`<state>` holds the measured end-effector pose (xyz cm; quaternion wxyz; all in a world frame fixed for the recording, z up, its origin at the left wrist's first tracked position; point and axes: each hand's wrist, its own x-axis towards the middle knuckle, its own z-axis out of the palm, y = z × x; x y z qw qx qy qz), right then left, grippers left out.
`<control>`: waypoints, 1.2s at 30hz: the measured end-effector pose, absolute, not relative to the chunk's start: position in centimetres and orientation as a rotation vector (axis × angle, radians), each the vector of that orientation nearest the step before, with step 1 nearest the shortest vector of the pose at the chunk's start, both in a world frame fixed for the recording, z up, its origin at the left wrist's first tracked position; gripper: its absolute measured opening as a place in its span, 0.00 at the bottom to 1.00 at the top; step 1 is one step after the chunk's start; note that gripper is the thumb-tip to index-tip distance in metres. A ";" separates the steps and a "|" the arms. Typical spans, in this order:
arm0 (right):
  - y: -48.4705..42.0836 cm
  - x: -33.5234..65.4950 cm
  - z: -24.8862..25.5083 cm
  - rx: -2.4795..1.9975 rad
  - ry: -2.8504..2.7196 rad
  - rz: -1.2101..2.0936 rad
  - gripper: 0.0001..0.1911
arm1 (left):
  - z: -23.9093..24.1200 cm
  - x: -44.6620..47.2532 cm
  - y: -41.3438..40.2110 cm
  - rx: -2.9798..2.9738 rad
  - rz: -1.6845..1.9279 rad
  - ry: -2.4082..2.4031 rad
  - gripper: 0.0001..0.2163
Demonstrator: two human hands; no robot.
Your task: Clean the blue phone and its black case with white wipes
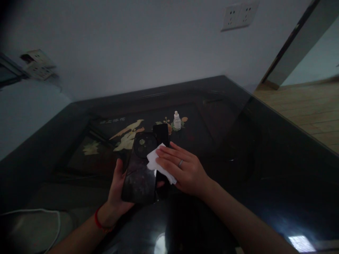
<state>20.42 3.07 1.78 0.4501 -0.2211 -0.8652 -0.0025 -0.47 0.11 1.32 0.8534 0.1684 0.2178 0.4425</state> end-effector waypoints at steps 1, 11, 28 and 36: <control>2.8 20.1 1.7 -0.509 -2.161 0.007 0.15 | 1.3 -0.4 0.2 0.347 0.947 0.493 0.33; 1.4 19.4 1.8 -0.607 -1.936 0.213 0.20 | 1.0 0.6 -0.8 0.346 0.976 0.575 0.28; 0.1 17.0 0.6 -0.236 -2.468 0.027 0.13 | 1.1 0.4 0.2 0.256 0.841 0.751 0.36; 0.2 16.9 0.9 -0.413 -2.418 -0.043 0.16 | 0.6 0.2 -0.4 0.193 0.839 0.745 0.30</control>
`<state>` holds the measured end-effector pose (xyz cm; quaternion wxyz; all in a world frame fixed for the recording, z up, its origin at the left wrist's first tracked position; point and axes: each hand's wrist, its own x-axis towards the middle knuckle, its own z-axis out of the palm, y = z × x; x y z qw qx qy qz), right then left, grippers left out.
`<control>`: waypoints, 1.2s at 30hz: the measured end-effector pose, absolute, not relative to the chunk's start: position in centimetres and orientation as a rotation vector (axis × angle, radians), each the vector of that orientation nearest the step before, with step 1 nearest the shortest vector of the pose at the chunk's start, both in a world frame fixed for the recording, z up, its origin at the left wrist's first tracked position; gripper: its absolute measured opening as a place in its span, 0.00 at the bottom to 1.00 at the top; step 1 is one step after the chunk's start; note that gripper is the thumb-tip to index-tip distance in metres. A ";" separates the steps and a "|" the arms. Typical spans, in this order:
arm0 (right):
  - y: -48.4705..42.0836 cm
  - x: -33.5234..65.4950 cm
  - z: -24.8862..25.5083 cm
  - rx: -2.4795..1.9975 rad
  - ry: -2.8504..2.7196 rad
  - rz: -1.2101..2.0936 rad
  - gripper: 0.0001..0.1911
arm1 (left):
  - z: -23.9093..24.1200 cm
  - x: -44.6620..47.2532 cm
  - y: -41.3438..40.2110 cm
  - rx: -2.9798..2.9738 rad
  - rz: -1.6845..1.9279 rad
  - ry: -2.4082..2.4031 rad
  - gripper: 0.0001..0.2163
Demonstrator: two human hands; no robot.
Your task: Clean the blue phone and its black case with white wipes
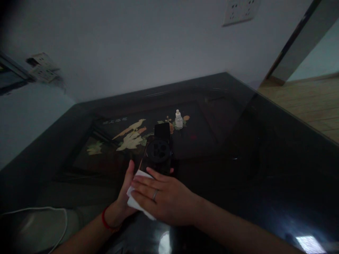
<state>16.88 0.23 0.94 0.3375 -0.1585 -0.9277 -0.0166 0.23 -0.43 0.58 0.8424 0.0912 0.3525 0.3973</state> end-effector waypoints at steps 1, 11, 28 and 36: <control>0.2 16.9 1.0 -0.379 -2.434 -0.049 0.16 | 0.6 0.2 -0.4 0.192 0.832 0.745 0.30; 0.0 16.9 0.6 -0.298 -2.468 -0.057 0.15 | 1.4 0.3 0.2 0.112 0.708 0.729 0.33; 0.9 17.9 1.4 -0.485 -2.328 -0.149 0.15 | 1.0 -1.3 0.6 0.233 0.905 0.635 0.25; 1.2 18.3 1.5 -0.568 -2.260 -0.169 0.15 | 1.3 -1.4 0.7 0.224 0.934 0.608 0.23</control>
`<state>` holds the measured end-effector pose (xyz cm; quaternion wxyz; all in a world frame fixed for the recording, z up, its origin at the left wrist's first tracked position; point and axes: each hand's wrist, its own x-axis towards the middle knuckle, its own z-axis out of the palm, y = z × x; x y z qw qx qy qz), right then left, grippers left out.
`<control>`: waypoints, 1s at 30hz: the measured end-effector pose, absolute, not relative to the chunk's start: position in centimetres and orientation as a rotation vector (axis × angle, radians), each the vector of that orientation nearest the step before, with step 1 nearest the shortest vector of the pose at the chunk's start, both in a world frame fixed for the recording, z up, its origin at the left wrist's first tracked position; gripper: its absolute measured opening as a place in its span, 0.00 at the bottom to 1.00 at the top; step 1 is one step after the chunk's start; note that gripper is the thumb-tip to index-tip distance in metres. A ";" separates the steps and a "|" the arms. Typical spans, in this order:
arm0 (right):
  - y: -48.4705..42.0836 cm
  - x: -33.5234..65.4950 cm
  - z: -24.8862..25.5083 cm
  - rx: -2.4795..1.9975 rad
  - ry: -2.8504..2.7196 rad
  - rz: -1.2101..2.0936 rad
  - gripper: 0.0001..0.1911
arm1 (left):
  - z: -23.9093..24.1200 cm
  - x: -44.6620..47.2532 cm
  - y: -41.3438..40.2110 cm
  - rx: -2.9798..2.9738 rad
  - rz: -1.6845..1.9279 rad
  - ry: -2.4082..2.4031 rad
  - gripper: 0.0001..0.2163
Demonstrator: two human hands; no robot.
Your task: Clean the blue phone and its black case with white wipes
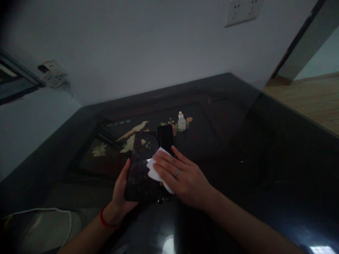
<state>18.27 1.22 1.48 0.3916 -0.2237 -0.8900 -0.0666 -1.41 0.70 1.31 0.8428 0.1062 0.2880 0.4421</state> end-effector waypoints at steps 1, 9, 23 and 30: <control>1.2 18.3 1.5 -0.596 -2.252 -0.166 0.15 | 1.3 -1.4 0.7 0.217 0.943 0.616 0.24; 0.9 18.1 1.8 -0.371 -2.320 -0.156 0.14 | 1.6 -1.9 0.9 0.241 0.947 0.630 0.25; 1.2 18.7 2.1 -0.445 -2.254 -0.183 0.14 | 1.7 -2.0 0.8 0.256 0.950 0.629 0.25; 1.0 18.4 1.9 -0.426 -2.253 -0.177 0.14 | 1.7 -1.7 0.6 0.236 0.925 0.659 0.23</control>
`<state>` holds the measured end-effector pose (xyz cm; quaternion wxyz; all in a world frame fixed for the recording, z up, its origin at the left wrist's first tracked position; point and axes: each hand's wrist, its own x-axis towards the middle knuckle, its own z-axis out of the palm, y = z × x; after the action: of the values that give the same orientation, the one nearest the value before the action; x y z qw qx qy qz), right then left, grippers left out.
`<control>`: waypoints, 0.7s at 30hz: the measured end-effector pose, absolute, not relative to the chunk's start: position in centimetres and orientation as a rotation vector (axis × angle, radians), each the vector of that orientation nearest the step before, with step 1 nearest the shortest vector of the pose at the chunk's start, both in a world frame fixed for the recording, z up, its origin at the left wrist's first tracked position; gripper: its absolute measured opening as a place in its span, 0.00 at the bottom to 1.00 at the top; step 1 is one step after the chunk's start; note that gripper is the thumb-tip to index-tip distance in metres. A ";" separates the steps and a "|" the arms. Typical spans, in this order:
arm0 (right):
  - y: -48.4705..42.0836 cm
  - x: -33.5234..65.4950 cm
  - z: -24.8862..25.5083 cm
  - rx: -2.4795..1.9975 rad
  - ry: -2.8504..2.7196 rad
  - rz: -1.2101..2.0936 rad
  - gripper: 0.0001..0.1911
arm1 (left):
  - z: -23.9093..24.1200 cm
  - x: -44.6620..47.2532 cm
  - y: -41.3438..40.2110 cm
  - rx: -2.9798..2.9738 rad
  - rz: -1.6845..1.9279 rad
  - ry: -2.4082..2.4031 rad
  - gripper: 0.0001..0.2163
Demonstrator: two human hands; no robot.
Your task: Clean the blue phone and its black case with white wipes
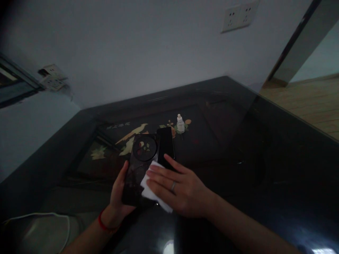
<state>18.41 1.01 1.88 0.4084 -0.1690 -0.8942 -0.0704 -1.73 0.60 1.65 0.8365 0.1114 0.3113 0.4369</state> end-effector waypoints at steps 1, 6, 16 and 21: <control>1.0 18.4 1.9 -0.469 -2.223 -0.175 0.14 | 1.7 -1.7 0.6 0.228 0.928 0.664 0.23; 0.5 17.9 2.1 -0.184 -2.281 -0.132 0.12 | 2.1 -1.6 0.7 0.208 0.979 0.696 0.21; 1.0 18.2 2.1 -0.311 -2.210 -0.156 0.14 | 1.7 -1.8 0.7 0.258 0.948 0.689 0.26; 0.5 17.6 1.6 -0.416 -2.305 -0.103 0.16 | 0.3 -1.1 -0.2 0.247 0.902 0.662 0.23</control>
<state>17.56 0.53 1.59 0.3881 -0.1637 -0.9061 -0.0403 -1.14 -0.25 0.31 0.8403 0.1167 0.3130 0.4269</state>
